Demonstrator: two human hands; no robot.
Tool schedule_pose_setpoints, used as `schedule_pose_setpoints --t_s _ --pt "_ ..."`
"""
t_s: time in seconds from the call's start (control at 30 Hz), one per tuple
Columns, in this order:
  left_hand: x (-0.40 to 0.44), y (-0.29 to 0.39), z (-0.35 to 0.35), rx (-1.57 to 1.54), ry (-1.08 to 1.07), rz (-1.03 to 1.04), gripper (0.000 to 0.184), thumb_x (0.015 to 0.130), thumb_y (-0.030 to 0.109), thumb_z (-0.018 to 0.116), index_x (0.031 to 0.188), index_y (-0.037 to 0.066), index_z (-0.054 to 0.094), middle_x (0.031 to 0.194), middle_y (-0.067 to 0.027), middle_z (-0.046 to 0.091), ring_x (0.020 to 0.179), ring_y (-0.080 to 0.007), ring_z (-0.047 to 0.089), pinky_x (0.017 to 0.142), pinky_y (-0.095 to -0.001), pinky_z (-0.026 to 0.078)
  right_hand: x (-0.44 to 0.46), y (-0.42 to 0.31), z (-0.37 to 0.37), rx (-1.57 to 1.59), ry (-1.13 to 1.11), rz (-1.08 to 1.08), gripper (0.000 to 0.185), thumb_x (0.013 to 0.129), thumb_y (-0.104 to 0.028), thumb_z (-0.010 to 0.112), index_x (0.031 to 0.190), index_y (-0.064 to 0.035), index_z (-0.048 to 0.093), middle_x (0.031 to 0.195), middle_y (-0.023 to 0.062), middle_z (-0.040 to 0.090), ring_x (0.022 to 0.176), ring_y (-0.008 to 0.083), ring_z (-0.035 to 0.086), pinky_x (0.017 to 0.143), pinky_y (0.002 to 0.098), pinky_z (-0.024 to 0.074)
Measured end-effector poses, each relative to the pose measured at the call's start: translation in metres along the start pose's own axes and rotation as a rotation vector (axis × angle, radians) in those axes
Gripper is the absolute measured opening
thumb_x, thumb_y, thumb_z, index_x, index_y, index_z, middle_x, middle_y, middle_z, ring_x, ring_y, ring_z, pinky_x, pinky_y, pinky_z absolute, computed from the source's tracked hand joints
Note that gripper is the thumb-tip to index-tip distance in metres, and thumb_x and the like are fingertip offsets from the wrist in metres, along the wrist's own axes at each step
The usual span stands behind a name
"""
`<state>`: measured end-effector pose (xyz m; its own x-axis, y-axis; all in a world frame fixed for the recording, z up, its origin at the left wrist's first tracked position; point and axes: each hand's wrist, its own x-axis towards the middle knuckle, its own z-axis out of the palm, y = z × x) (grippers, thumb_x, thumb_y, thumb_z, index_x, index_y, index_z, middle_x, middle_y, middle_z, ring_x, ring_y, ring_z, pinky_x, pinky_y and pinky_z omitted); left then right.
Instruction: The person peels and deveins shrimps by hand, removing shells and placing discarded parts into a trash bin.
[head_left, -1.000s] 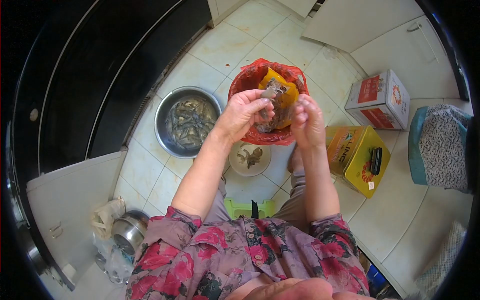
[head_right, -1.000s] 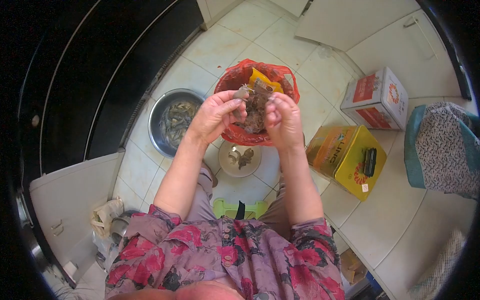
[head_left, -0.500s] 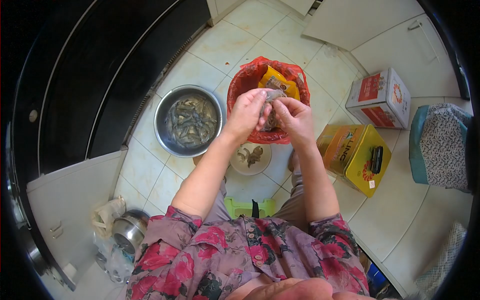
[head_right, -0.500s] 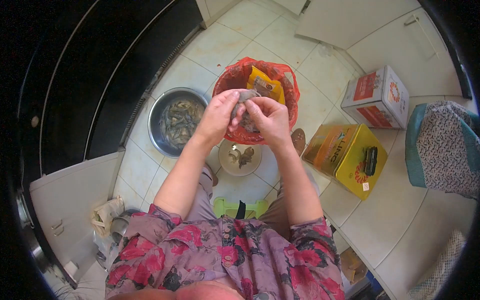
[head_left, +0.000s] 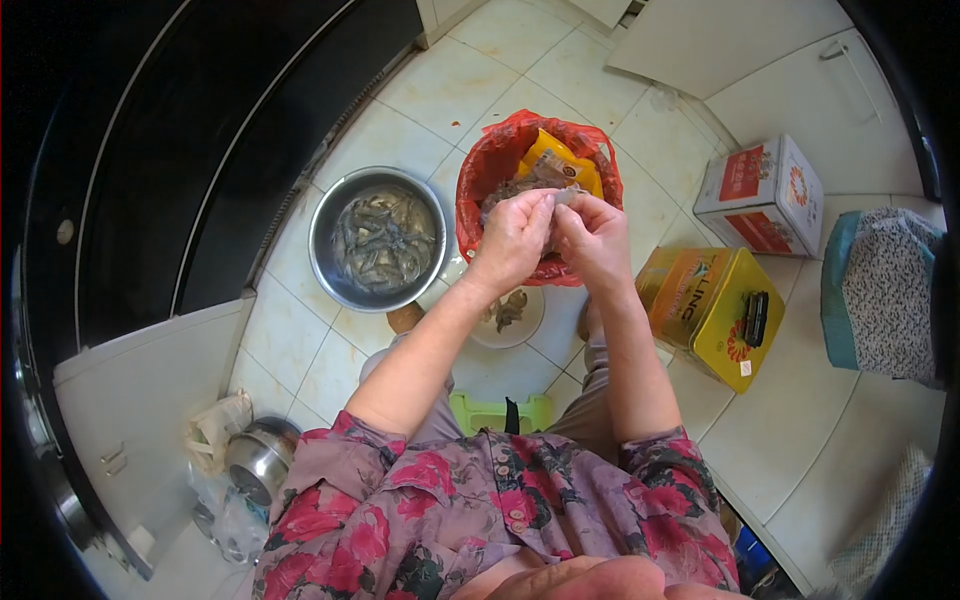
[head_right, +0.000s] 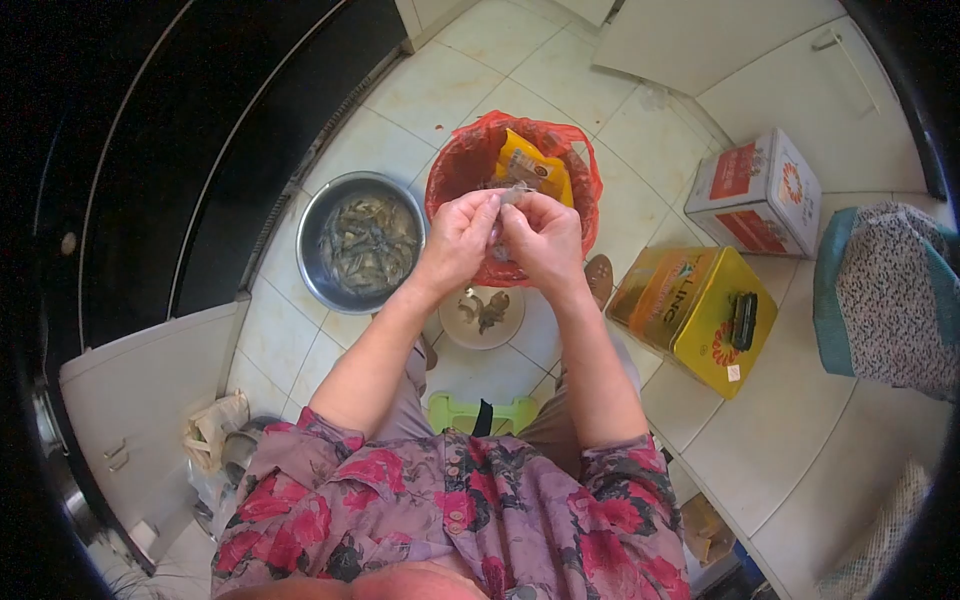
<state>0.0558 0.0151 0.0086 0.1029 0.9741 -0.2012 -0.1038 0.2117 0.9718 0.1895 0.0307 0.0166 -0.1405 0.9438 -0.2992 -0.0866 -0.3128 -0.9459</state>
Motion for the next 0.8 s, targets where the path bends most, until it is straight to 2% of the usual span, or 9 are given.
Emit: schedule_pose_setpoints --t_s 0.07,0.1,0.33,0.4,0.53,0.63,0.67,0.73,0.8 --pt "0.0 -0.002 0.003 0.016 0.011 0.057 0.029 0.099 0.015 0.045 0.115 -0.004 0.06 0.088 -0.001 0.064 0.075 -0.0041 0.054 0.065 -0.0213 0.046 0.003 0.005 -0.004 -0.243 0.028 -0.123 0.013 0.083 -0.01 0.062 0.084 0.0024 0.067 0.067 -0.0001 0.063 0.057 0.0041 0.053 0.05 0.0212 0.0434" --pt "0.0 -0.003 0.005 0.034 0.018 0.115 0.029 0.099 0.015 0.045 0.115 -0.004 0.06 0.088 -0.0011 0.064 0.076 -0.0042 0.054 0.066 -0.0215 0.047 0.003 0.008 -0.004 -0.241 0.031 -0.121 0.013 0.083 -0.01 0.062 0.084 0.0024 0.067 0.067 -0.0001 0.063 0.057 0.0041 0.053 0.05 0.0212 0.0434" --pt "0.003 -0.003 -0.003 0.062 -0.047 0.059 0.027 0.098 0.014 0.047 0.113 -0.005 0.06 0.087 -0.0006 0.064 0.076 -0.0039 0.054 0.066 -0.0214 0.046 0.0 0.004 0.001 -0.469 0.087 -0.282 0.016 0.083 -0.012 0.062 0.084 0.0024 0.066 0.062 0.0054 0.063 0.057 0.0051 0.055 0.052 0.0247 0.0455" --pt "0.002 0.001 -0.006 0.134 -0.058 0.052 0.026 0.098 0.015 0.048 0.11 -0.004 0.061 0.082 0.0011 0.062 0.072 -0.003 0.052 0.062 -0.0205 0.045 0.0 0.005 0.0 -0.494 0.075 -0.288 0.015 0.082 -0.013 0.062 0.084 0.0021 0.066 0.061 0.0059 0.062 0.057 0.0047 0.055 0.052 0.025 0.0454" --pt "0.003 0.011 -0.013 0.059 -0.094 0.055 0.023 0.097 0.017 0.049 0.103 -0.001 0.063 0.071 0.0043 0.056 0.06 -0.0014 0.046 0.051 -0.0192 0.039 0.0 0.005 -0.003 -0.587 0.079 -0.342 0.014 0.08 -0.01 0.061 0.085 0.0018 0.066 0.066 0.0122 0.063 0.056 0.0147 0.059 0.055 0.0282 0.0469" --pt "-0.001 0.025 -0.021 -0.199 -0.174 -0.229 0.018 0.097 0.021 0.052 0.097 0.005 0.061 0.062 0.0077 0.042 0.048 -0.0012 0.033 0.041 -0.0176 0.026 -0.001 0.002 -0.005 -0.641 0.063 -0.393 0.013 0.079 -0.008 0.06 0.085 0.0023 0.066 0.071 0.0165 0.064 0.06 0.0238 0.062 0.057 0.0316 0.0489" --pt "-0.001 0.025 -0.024 -0.199 -0.172 -0.23 0.018 0.097 0.021 0.052 0.097 0.005 0.061 0.062 0.0077 0.042 0.048 -0.0012 0.033 0.041 -0.0176 0.026 -0.001 0.002 -0.005 -0.618 0.053 -0.403 0.013 0.078 -0.007 0.06 0.085 0.0025 0.066 0.073 0.0185 0.064 0.062 0.028 0.063 0.059 0.0333 0.0499" --pt "0.001 0.026 -0.029 -0.254 -0.202 -0.353 0.019 0.097 0.022 0.052 0.098 0.005 0.06 0.063 0.0076 0.042 0.048 -0.0014 0.033 0.041 -0.0174 0.027 -0.001 0.003 -0.005 -0.641 0.062 -0.428 0.013 0.078 -0.008 0.06 0.085 0.0024 0.066 0.075 0.0188 0.064 0.064 0.0286 0.064 0.06 0.0341 0.0504" --pt "0.002 0.024 -0.029 -0.263 -0.204 -0.363 0.019 0.097 0.022 0.052 0.099 0.005 0.06 0.063 0.0073 0.042 0.048 -0.0016 0.033 0.041 -0.0175 0.026 -0.001 0.003 -0.005 -0.667 0.076 -0.456 0.013 0.078 -0.008 0.061 0.085 0.0023 0.066 0.076 0.019 0.065 0.067 0.0291 0.065 0.061 0.035 0.051"
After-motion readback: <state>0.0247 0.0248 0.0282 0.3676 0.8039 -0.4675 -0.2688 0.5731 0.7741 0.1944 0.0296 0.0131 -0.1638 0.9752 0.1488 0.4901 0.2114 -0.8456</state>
